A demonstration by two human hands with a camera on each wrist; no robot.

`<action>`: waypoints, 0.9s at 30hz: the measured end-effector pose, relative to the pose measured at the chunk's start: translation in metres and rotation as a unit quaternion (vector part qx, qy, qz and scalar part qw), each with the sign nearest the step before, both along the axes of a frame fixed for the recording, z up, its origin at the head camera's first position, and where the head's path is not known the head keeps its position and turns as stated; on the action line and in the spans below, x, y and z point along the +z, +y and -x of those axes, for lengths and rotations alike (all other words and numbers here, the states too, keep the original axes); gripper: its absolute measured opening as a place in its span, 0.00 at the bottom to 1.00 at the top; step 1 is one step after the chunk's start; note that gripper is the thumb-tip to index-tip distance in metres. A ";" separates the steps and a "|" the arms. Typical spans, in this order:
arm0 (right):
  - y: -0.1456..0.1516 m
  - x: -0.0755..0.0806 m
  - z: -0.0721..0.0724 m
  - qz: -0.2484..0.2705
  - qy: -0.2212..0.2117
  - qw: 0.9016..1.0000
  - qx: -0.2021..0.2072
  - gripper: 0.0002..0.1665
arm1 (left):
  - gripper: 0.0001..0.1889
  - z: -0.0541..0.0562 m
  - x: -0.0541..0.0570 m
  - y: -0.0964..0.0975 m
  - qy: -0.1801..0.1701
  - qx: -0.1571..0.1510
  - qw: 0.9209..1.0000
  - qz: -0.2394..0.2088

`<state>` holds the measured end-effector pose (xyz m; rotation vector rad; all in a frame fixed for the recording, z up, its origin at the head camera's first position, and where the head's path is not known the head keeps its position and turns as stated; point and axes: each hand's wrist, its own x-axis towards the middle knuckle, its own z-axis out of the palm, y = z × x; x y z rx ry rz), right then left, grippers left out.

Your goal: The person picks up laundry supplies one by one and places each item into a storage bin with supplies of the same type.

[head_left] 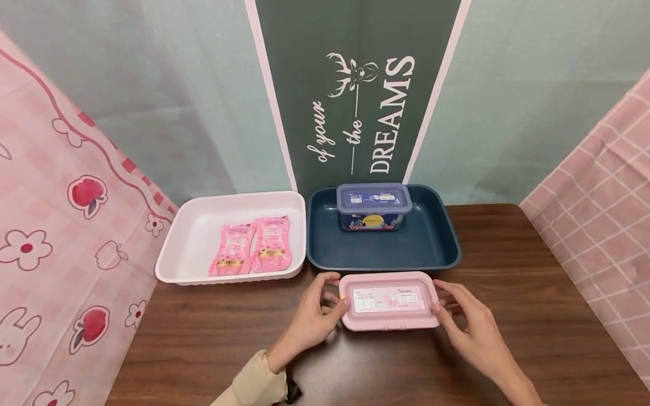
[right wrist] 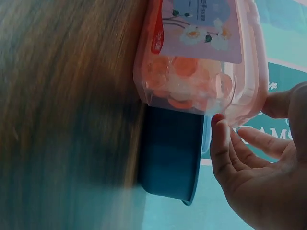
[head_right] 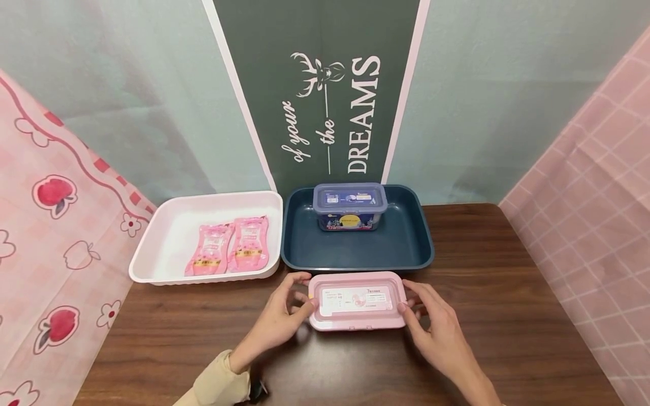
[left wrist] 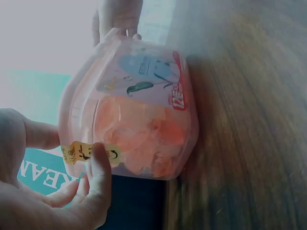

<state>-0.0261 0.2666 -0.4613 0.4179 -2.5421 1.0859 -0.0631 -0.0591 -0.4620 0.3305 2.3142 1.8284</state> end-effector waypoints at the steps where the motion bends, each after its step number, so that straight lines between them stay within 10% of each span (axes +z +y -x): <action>1: -0.001 0.000 0.000 0.015 -0.009 1.000 0.001 0.33 | 0.24 -0.001 0.000 0.000 -0.006 0.002 1.000 -0.004; 8: -0.001 0.001 -0.001 0.142 -0.116 0.983 0.021 0.27 | 0.24 -0.003 -0.001 0.001 -0.077 -0.013 0.994 -0.083; 19: -0.003 0.003 0.001 0.204 -0.218 0.954 0.000 0.18 | 0.23 -0.005 -0.003 -0.005 -0.212 -0.031 0.953 -0.215; 27: 0.003 0.004 0.005 0.338 -0.319 0.885 0.023 0.08 | 0.19 -0.006 -0.003 -0.006 -0.244 -0.034 0.941 -0.231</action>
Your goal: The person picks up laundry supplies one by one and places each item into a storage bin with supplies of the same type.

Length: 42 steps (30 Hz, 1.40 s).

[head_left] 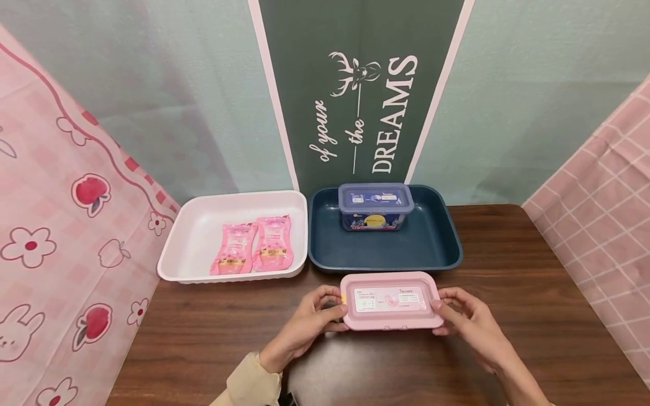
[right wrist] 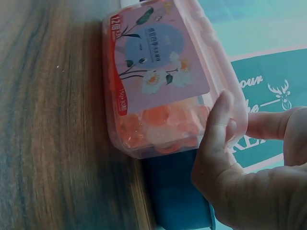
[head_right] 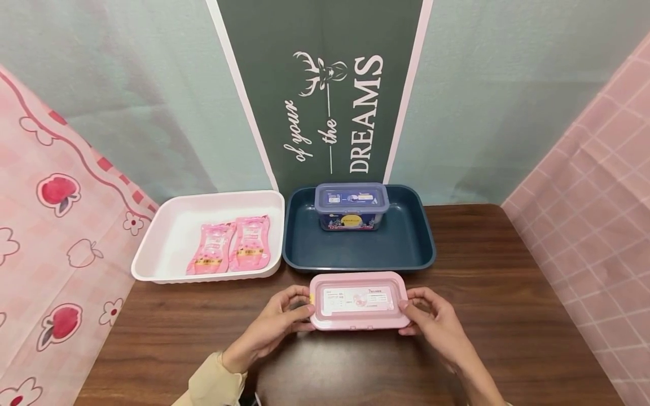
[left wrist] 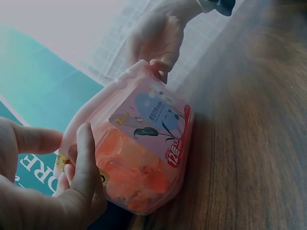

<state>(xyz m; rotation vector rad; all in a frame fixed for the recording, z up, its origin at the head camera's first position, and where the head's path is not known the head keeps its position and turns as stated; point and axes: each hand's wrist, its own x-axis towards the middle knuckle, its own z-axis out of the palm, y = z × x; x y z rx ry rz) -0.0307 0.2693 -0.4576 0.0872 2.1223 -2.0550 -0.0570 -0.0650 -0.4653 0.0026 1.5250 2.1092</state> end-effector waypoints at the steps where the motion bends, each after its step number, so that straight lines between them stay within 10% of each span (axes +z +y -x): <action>1: 0.001 0.000 0.000 0.005 -0.003 1.000 0.002 0.07 | 0.19 0.000 0.000 0.000 0.000 0.002 1.000 0.000; 18: -0.001 0.004 0.000 0.008 0.014 1.000 0.002 0.07 | 0.21 0.003 0.005 -0.002 0.004 0.029 0.999 -0.021; 42: 0.000 0.042 0.014 0.048 0.078 0.995 0.025 0.12 | 0.20 0.011 0.047 -0.003 0.048 0.044 0.998 -0.027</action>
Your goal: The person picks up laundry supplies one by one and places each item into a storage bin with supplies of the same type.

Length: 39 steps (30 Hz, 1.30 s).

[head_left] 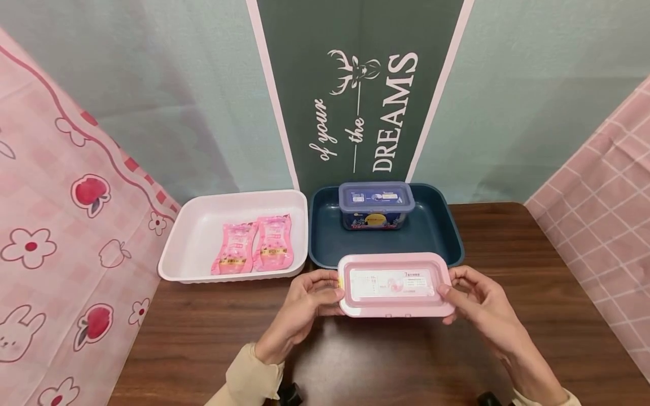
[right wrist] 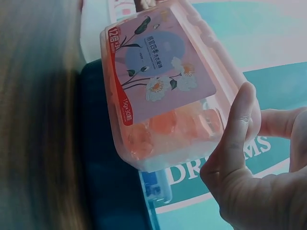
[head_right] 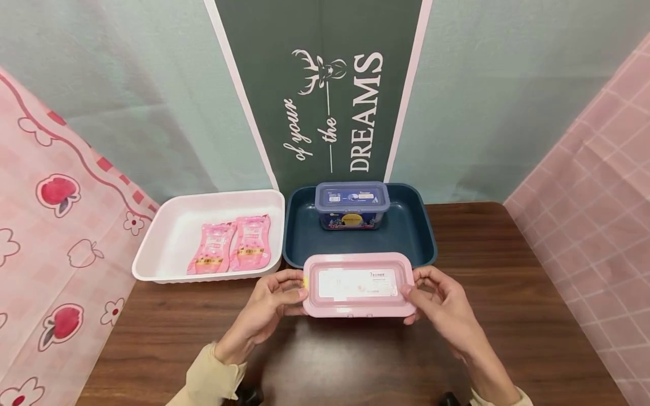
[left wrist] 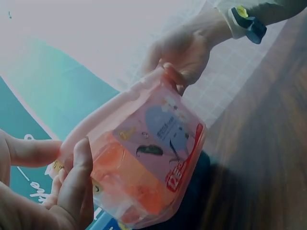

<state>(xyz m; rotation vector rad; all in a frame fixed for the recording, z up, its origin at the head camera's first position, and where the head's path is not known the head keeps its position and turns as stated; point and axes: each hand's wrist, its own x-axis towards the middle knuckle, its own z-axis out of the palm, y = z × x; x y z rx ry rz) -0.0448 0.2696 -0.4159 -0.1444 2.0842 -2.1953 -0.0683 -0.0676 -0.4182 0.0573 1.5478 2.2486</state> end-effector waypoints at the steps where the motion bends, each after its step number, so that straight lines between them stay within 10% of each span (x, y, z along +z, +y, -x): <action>1: 0.000 0.001 0.001 0.003 0.002 1.000 -0.001 0.12 | 0.19 0.001 0.001 0.000 0.001 0.000 1.000 -0.001; 39: -0.009 0.021 0.035 0.060 0.027 0.998 0.008 0.10 | 0.18 0.034 0.014 -0.004 0.033 0.019 0.999 0.022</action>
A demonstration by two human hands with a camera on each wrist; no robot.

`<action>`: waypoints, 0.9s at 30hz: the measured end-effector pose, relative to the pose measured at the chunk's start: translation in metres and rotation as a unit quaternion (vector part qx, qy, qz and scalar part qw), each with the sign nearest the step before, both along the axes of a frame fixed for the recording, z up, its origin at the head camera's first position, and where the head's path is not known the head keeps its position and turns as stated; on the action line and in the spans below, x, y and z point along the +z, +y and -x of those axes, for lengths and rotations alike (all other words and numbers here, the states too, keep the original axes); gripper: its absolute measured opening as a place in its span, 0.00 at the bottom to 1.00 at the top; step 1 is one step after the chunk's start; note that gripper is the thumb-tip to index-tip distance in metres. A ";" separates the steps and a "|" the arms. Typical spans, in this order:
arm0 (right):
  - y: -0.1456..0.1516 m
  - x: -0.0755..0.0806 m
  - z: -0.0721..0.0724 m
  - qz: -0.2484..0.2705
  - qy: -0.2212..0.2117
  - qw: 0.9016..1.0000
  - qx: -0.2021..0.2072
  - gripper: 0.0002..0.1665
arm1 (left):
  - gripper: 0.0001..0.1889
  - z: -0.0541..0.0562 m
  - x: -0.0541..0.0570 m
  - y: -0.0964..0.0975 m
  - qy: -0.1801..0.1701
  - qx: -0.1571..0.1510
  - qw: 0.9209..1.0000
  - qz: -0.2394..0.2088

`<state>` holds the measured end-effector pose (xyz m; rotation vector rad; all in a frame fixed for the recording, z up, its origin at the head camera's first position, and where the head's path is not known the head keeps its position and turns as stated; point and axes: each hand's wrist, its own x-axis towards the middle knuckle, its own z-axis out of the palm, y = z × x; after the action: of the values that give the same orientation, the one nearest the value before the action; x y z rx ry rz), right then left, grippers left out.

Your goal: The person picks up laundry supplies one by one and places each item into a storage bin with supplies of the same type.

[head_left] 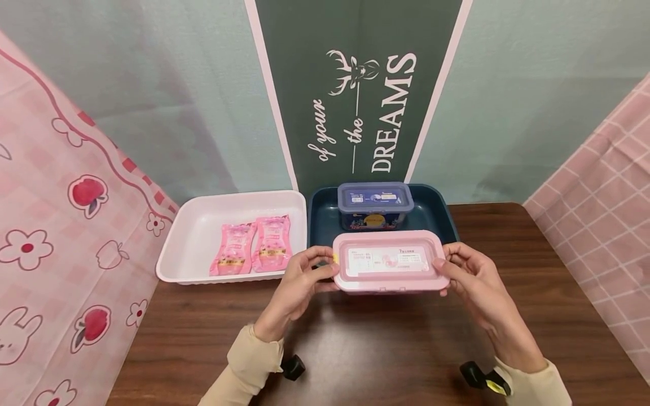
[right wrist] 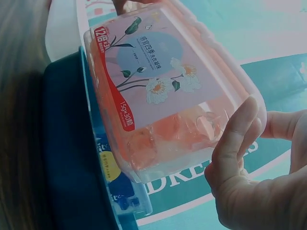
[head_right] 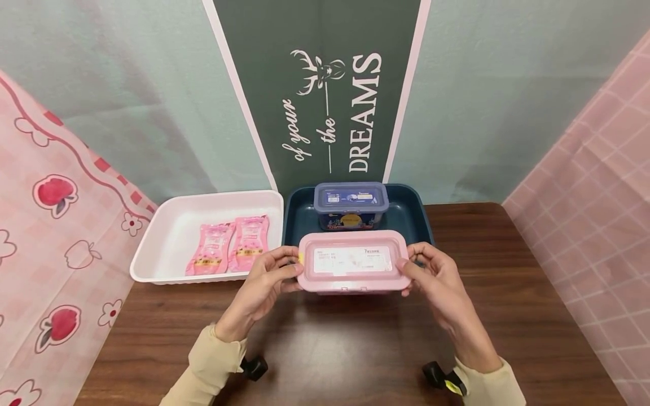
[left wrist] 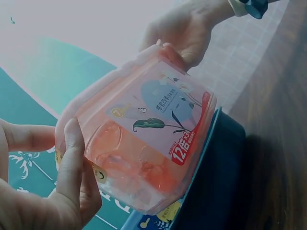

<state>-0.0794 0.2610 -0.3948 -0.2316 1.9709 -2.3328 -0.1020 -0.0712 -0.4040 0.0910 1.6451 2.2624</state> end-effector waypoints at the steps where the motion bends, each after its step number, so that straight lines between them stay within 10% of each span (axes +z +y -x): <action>1: 0.000 0.001 0.001 0.001 0.003 1.000 -0.001 0.11 | 0.18 0.001 0.001 0.000 0.001 0.002 1.000 -0.002; 27: -0.010 0.008 0.024 0.027 0.014 0.999 -0.045 0.08 | 0.31 0.017 -0.001 0.007 0.036 0.035 0.996 -0.080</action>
<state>-0.1033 0.2508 -0.3866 -0.1855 1.9728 -2.4532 -0.1190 -0.0644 -0.4052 0.1587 1.5204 2.4688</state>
